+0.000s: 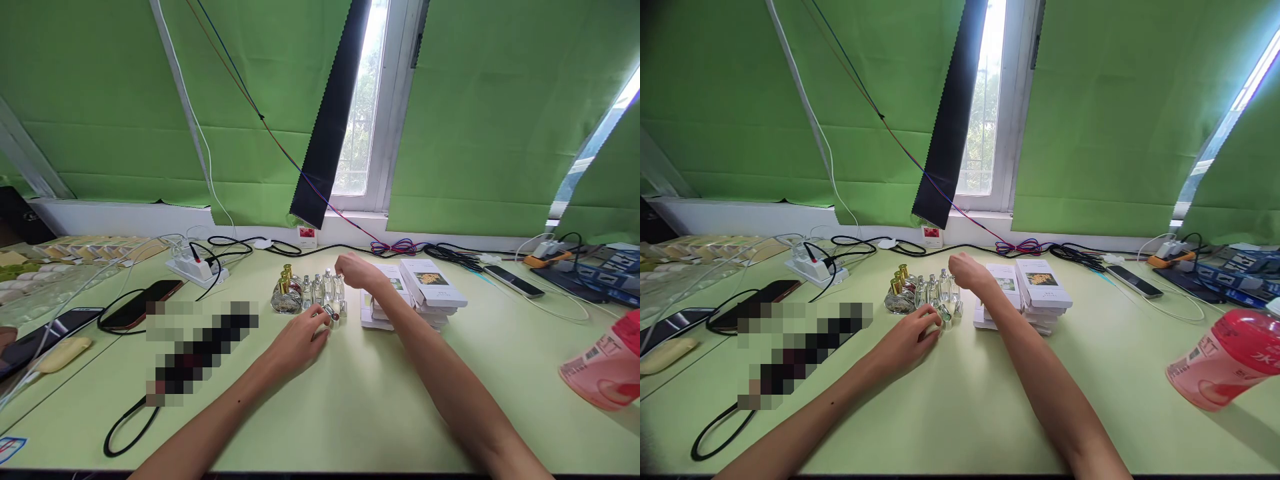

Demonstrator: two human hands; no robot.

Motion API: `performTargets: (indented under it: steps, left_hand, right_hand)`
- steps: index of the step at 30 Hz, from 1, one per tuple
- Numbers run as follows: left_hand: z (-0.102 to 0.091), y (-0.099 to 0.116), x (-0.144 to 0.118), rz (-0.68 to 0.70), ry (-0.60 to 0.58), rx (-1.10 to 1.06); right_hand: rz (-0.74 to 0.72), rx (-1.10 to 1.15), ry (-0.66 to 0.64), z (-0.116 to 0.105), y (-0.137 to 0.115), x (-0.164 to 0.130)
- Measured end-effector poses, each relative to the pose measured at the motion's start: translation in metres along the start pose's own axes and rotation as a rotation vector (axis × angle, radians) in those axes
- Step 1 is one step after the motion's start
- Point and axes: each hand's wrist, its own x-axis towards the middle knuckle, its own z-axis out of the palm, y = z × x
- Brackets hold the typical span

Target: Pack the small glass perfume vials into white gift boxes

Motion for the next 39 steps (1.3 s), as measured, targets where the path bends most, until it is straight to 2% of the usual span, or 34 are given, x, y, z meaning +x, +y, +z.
performTargets:
  steps: [21, 39]
  left_hand:
    - [0.001, -0.003, -0.002, 0.003, 0.016, 0.009]
    - [0.0, -0.002, -0.002, 0.001, 0.011, 0.014]
  right_hand:
    - [-0.038, -0.01, -0.007, -0.014, -0.001, -0.009]
    - [-0.047, 0.011, 0.009, -0.01, 0.003, -0.007]
